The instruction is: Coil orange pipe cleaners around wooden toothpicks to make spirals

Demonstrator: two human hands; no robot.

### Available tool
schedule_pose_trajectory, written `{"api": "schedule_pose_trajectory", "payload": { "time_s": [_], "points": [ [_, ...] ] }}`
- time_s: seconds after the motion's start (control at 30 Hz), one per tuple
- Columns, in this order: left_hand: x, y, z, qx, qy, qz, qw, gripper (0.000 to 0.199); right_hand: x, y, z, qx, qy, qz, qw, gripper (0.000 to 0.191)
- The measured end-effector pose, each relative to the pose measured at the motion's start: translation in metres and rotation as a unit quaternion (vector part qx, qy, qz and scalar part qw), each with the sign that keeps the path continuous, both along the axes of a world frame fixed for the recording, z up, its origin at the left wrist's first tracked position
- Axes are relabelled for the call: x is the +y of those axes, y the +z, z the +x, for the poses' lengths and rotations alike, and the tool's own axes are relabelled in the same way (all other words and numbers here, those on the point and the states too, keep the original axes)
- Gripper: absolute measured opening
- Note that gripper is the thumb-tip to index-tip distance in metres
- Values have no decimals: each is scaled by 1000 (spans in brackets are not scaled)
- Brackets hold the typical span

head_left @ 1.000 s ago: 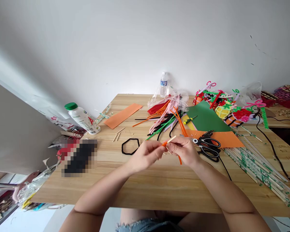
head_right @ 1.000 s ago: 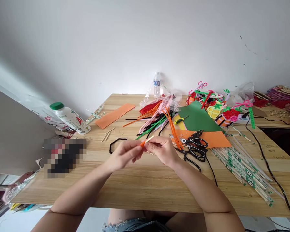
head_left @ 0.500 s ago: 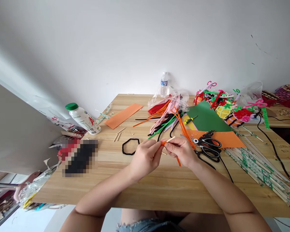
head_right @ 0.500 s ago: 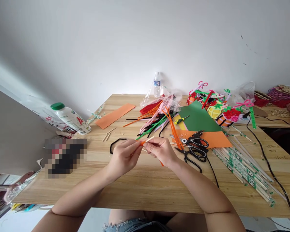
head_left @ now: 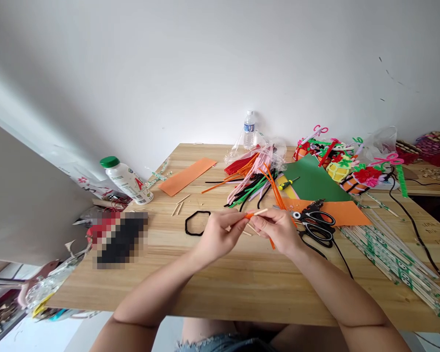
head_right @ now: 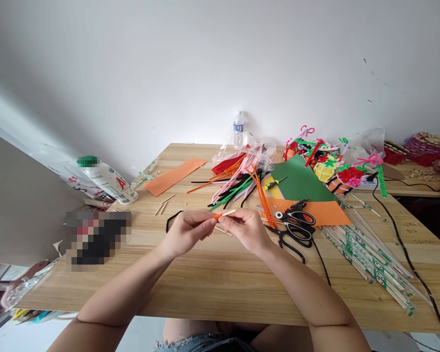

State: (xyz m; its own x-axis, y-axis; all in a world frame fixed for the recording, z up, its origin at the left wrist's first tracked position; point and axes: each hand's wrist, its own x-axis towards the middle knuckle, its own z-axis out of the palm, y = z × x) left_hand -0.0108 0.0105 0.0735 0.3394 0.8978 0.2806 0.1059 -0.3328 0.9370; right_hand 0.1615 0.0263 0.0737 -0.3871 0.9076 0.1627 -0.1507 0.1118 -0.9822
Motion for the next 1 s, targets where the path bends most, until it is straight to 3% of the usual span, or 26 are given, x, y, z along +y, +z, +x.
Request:
{"api": "schedule_pose_trajectory", "payload": {
  "time_s": [0.07,0.1,0.17,0.2,0.27,0.3,0.37,0.43,0.5,0.6,0.67,0.73,0.77,0.83,0.9,0.97,1.0],
  "points": [
    [-3,-4,4,76,124,175,974,28,1,-3,-3,29,-8,-37,999,29],
    [-5,-6,5,92,165,227,955,26,1,-4,-4,41,-7,-54,998,29],
    [-6,-6,5,89,177,236,951,25,2,-6,-4,48,0,-70,996,29],
    [-5,-5,4,69,146,190,968,27,3,-6,-3,48,7,-68,996,29],
    [-3,-1,1,-10,24,14,1000,37,4,-6,0,41,24,-54,997,30],
    [-1,1,-1,-58,-54,-95,992,43,4,-5,2,38,33,-42,998,30],
    [2,4,-3,-137,-172,-271,937,49,4,-4,5,31,48,-16,998,29],
    [4,4,-2,-181,-189,-329,907,44,4,-4,5,22,49,3,999,28],
    [3,1,1,-170,-134,-273,937,39,4,-4,4,11,34,5,999,30],
    [0,-3,5,-45,12,-35,998,36,4,-4,1,13,9,-18,1000,31],
    [-2,-4,6,29,110,128,985,33,3,-4,0,28,8,-35,999,30],
    [-3,-3,5,45,125,172,976,33,3,-2,2,35,15,-43,998,29],
    [-3,-2,4,34,87,133,987,35,3,-1,3,32,21,-40,998,30],
    [-3,1,2,-24,-35,-31,999,44,2,1,6,23,33,-19,999,29],
    [-1,3,0,-95,-141,-201,965,50,2,2,8,14,45,11,999,27],
    [-1,3,0,-131,-161,-256,944,49,2,3,9,5,43,27,999,27],
    [-1,3,0,-120,-143,-229,955,46,2,2,9,-2,36,27,999,28]
  ]
}}
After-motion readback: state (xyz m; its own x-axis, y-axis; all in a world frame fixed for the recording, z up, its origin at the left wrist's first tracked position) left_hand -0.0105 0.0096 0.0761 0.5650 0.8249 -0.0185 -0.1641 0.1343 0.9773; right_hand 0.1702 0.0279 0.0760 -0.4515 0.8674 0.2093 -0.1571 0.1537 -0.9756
